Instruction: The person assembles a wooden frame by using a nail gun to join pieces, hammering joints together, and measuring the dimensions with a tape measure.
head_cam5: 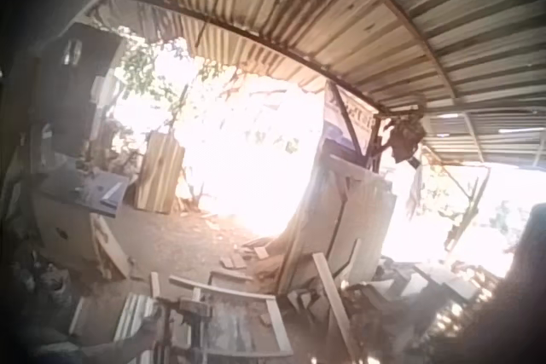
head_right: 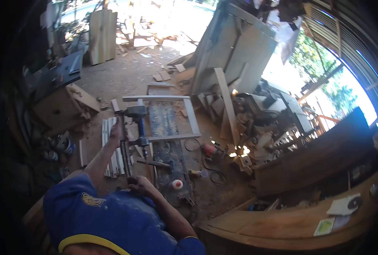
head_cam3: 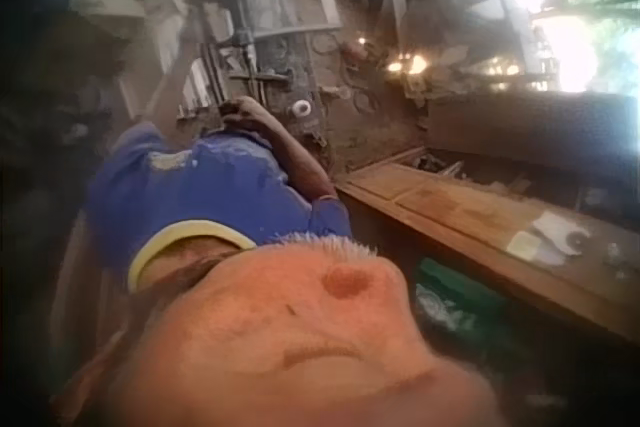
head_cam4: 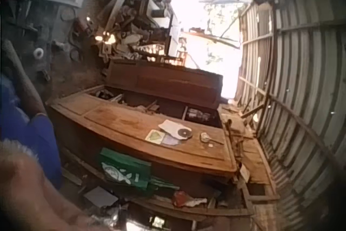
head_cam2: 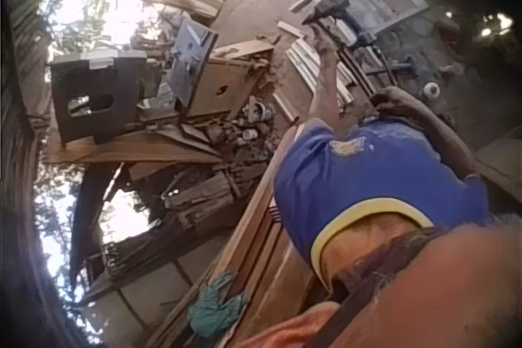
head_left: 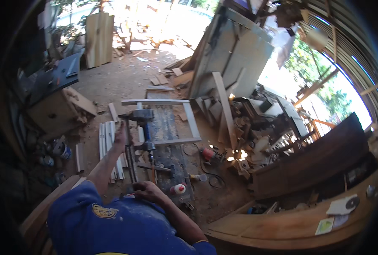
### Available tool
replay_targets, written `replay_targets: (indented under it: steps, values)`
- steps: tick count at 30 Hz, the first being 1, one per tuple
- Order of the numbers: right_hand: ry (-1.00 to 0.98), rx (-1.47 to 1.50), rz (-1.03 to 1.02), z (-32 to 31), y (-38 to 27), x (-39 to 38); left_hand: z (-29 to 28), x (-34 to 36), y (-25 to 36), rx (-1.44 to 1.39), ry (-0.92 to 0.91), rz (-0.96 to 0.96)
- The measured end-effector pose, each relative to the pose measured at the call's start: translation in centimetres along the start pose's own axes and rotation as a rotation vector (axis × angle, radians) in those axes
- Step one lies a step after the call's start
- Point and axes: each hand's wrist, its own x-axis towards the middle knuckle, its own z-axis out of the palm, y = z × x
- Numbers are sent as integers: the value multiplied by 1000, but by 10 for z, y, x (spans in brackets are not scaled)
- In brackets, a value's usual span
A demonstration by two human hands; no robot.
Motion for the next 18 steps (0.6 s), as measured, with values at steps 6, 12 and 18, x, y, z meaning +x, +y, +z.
replay_targets:
  steps: [6,12,18]
  values:
    - [287,195,-8,-34,-35,9,26,14,22,-38,24,42]
    - [665,476,-96,-60,-86,70,17,-12,27,-202,-130,25]
    - [690,836,-70,-82,-110,139,26,-7,9,-293,-239,71]
